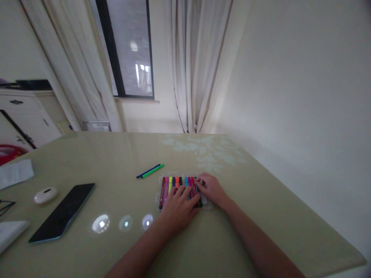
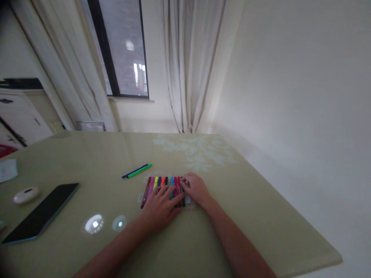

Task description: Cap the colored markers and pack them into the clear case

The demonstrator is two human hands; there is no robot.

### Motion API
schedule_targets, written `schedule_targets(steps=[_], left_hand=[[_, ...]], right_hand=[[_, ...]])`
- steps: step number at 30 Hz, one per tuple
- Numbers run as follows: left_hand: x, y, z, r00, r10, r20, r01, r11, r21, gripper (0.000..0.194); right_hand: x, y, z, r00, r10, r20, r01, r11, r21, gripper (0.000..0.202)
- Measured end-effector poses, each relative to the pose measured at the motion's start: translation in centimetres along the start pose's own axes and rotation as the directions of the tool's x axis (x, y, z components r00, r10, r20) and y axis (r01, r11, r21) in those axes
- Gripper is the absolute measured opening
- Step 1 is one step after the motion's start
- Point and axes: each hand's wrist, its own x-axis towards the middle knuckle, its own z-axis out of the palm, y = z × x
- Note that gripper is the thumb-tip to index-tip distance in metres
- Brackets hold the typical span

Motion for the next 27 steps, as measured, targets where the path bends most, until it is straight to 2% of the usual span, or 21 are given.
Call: schedule_targets(steps=[4, 6, 8, 9, 11, 13, 15, 18, 23, 27], left_hand=[[0.0, -0.2, 0.0, 1.0, 0.011, -0.005, -0.011, 1.0, -0.029, 0.045], [0.1, -0.9, -0.1, 1.0, 0.02, -0.021, -0.022, 0.996, -0.091, 0.049], [0.4, -2.5, -0.4, 0.998, -0.033, -0.049, 0.025, 0.986, -0.165, 0.047], [0.5, -3.5, -0.6, 0.992, -0.106, -0.065, 0.093, 0.979, -0.184, 0.042], [0.4, -5.9, -1.0, 0.947, -0.305, -0.097, 0.29, 0.946, -0.146, 0.036], [-0.1, -8.3, -1.4, 0.861, -0.487, -0.143, 0.489, 0.872, -0.023, 0.038], [-0.8, -10.2, -1.7, 0.787, -0.597, -0.16, 0.613, 0.786, 0.081, 0.04], [-1.6, -11.4, -1.9, 0.747, -0.652, -0.131, 0.665, 0.733, 0.146, 0.037], [-1.6, -11.0, -2.4, 0.718, -0.69, -0.093, 0.694, 0.702, 0.159, 0.035], [-1.5, -11.3, -2.1, 0.702, -0.709, -0.066, 0.71, 0.689, 0.146, 0.039]], right_hand=[[0.1, 0.2, 0.3, 0.996, -0.015, -0.083, 0.021, 0.997, 0.069, 0.02], [0.2, 0.3, 0.3, 0.992, -0.02, -0.127, 0.035, 0.992, 0.117, 0.022], [0.2, 0.4, 0.3, 0.985, -0.012, -0.171, 0.037, 0.989, 0.143, 0.023], [0.2, 0.5, 0.3, 0.981, -0.005, -0.194, 0.034, 0.988, 0.148, 0.023], [0.3, 0.7, 0.3, 0.974, 0.015, -0.227, 0.018, 0.989, 0.145, 0.023], [0.3, 0.9, 0.4, 0.971, 0.034, -0.237, -0.002, 0.991, 0.137, 0.022], [0.4, 1.0, 0.5, 0.971, 0.053, -0.232, -0.02, 0.99, 0.14, 0.021], [0.5, 1.0, 0.6, 0.967, 0.077, -0.244, -0.039, 0.987, 0.156, 0.021], [0.3, 0.9, 0.6, 0.956, 0.109, -0.273, -0.063, 0.983, 0.174, 0.021], [0.1, 0.9, 0.7, 0.955, 0.114, -0.273, -0.06, 0.978, 0.2, 0.02]])
